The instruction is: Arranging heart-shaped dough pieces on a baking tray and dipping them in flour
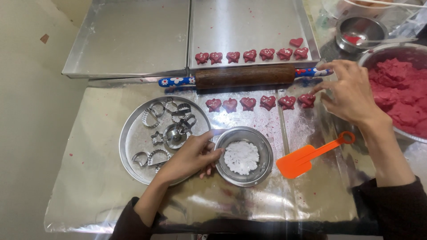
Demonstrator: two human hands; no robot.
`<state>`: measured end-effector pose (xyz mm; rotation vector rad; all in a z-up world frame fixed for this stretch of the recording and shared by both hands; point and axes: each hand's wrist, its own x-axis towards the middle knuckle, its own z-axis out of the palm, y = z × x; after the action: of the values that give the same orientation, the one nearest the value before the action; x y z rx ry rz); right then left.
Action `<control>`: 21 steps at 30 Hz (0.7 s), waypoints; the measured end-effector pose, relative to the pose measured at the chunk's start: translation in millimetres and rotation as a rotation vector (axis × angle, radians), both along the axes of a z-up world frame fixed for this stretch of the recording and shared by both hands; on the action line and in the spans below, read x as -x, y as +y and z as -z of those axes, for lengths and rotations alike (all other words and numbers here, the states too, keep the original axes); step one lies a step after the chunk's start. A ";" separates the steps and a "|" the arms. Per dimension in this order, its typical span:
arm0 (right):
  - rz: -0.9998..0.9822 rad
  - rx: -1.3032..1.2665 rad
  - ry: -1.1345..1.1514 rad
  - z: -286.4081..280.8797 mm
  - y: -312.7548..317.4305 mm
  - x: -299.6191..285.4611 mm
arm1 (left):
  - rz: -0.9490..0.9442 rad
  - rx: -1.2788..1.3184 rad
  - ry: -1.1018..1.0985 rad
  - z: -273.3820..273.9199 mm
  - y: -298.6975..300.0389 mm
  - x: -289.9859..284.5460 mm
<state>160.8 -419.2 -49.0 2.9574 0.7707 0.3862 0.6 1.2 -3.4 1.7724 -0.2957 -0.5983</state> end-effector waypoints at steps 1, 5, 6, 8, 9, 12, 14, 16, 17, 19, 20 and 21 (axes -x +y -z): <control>0.000 0.000 0.000 0.2 0.9 0.9 | 0.000 0.000 0.000 -1.4 -0.2 0.0; -0.033 -0.039 -0.052 7.3 0.3 -0.8 | 0.006 -0.013 -0.005 -3.2 -0.5 0.0; -0.068 -0.052 -0.058 9.9 -0.5 -3.3 | 0.010 -0.001 -0.014 -3.1 -0.3 -0.1; -0.059 -0.069 -0.042 2.1 14.6 3.2 | 0.012 -0.005 -0.022 -2.1 0.1 -0.1; -0.050 -0.086 -0.026 -1.8 22.2 6.0 | 0.014 -0.009 -0.029 -1.6 0.3 -0.1; -0.142 -0.106 -0.083 11.1 38.1 2.0 | -0.003 -0.029 0.009 0.0 0.5 -0.7; -0.228 -0.180 -0.164 13.3 45.8 3.6 | 0.002 -0.023 -0.003 -0.9 0.6 0.1; -0.317 -0.253 -0.246 12.2 50.0 5.3 | 0.006 -0.013 -0.016 -1.4 0.7 0.2; -0.277 -0.188 -0.293 10.3 50.4 6.3 | 0.011 -0.006 -0.019 -1.3 0.9 0.0; -0.241 -0.121 -0.338 12.3 48.6 5.8 | 0.011 0.003 -0.019 -1.6 0.7 0.8; -0.237 -0.095 -0.346 16.0 46.3 4.0 | 0.016 0.001 -0.017 -2.6 0.5 0.6; -0.232 -0.068 -0.353 19.5 43.9 2.1 | 0.020 -0.002 -0.015 -3.7 0.3 0.3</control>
<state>158.7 -375.2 -68.5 2.7429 1.0667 0.9351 0.3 1.5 0.4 1.7779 -0.3234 -0.6001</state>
